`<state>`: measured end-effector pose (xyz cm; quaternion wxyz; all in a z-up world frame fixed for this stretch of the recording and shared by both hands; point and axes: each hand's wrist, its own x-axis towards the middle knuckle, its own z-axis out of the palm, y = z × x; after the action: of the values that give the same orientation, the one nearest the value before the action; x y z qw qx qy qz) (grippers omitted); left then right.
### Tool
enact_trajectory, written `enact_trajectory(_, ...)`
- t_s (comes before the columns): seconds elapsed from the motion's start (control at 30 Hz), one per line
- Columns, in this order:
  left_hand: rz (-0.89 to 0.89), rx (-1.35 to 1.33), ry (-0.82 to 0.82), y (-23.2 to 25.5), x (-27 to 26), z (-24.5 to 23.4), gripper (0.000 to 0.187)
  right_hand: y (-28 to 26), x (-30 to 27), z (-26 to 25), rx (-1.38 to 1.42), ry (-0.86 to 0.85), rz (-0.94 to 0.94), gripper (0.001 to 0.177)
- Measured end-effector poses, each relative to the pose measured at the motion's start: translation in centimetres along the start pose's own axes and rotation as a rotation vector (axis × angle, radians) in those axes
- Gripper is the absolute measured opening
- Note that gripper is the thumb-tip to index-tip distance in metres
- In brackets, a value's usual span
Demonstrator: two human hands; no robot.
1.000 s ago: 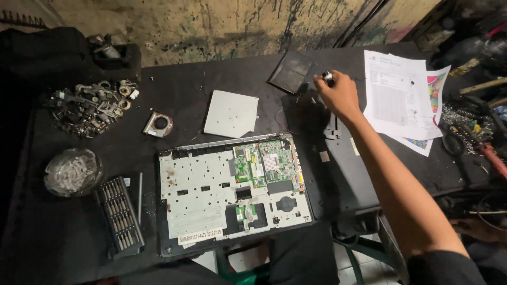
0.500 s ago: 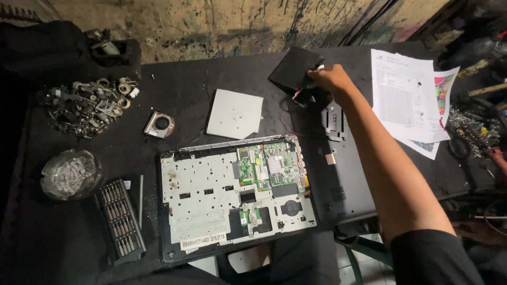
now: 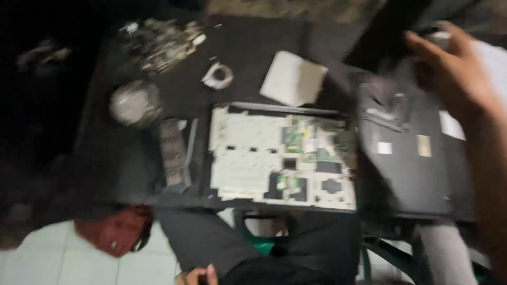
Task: The person uses a screwdriver to remove screws from a disassembled electronic device placed on their lap. They then place a black rectangular component onto the device's circuit board.
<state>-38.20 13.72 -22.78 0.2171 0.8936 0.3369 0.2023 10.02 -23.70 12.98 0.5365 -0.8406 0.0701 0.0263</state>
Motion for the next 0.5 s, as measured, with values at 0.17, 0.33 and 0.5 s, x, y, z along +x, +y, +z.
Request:
enact_trajectory(0.17, -0.219, -0.293, -0.069, 4.4, 0.5, -3.1, 0.021, -3.0, -9.0, 1.8, -0.295, -0.318, -0.284, 0.012)
enact_trajectory(0.33, -0.134, -0.299, -0.128, 3.4, 0.5, -3.2, 0.022, -5.3, -11.5, 8.4, -0.527, -0.581, -0.104, 0.021)
enact_trajectory(0.5, -0.176, -0.328, -0.129, 3.8, 0.3, -3.3, 0.021, -3.8, -10.3, 15.0, -0.526, -0.863, -0.482, 0.022)
